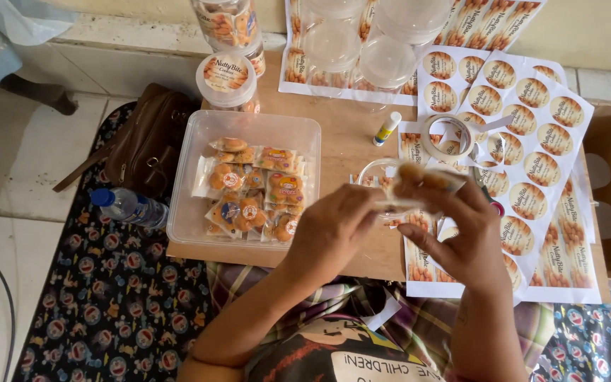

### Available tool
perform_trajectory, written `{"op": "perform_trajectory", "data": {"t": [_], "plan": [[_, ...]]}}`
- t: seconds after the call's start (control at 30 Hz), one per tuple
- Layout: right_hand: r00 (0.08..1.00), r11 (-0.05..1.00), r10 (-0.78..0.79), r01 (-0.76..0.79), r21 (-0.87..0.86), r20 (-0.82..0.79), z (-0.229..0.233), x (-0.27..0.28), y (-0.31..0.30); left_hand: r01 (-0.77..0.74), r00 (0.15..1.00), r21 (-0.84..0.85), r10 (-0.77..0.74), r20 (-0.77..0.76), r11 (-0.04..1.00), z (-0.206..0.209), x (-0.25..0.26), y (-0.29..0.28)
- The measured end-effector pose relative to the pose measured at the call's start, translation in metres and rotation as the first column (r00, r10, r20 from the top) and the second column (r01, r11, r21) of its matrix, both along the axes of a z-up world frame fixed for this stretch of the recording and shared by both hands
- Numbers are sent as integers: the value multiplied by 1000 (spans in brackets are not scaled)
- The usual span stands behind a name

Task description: Applying adhesive labels to the lids and sides of clear plastic snack containers using a glue stick and manual peeling.

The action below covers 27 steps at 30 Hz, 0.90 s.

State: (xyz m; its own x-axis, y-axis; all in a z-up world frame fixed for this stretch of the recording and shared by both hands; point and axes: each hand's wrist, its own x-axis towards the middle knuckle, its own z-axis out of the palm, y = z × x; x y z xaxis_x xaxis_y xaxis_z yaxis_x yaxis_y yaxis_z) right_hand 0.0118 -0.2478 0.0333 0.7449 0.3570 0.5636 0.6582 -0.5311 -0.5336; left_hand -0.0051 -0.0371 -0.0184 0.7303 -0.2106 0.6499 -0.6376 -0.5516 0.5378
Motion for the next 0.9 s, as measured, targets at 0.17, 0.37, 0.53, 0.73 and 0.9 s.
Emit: {"op": "perform_trajectory", "data": {"t": [0.17,0.37,0.53,0.73,0.9], "plan": [[992,977,-35,59,-205,123,7,10,16,-160,987,-79,160,-10,984,25,-3,19],[975,828,118,7,-560,187,-43,19,6,-145,989,-145,141,-36,979,26,-5,17],[979,770,205,-172,-615,-17,-32,15,8,-72,994,-144,59,-87,987,22,-7,12],[945,730,300,-315,-606,-131,-38,8,-1,-12,992,-95,0,-127,995,16,-10,5],[918,712,350,-391,-584,-188,-37,3,-7,-29,992,-4,29,-123,1000,3,-5,-4]]}}
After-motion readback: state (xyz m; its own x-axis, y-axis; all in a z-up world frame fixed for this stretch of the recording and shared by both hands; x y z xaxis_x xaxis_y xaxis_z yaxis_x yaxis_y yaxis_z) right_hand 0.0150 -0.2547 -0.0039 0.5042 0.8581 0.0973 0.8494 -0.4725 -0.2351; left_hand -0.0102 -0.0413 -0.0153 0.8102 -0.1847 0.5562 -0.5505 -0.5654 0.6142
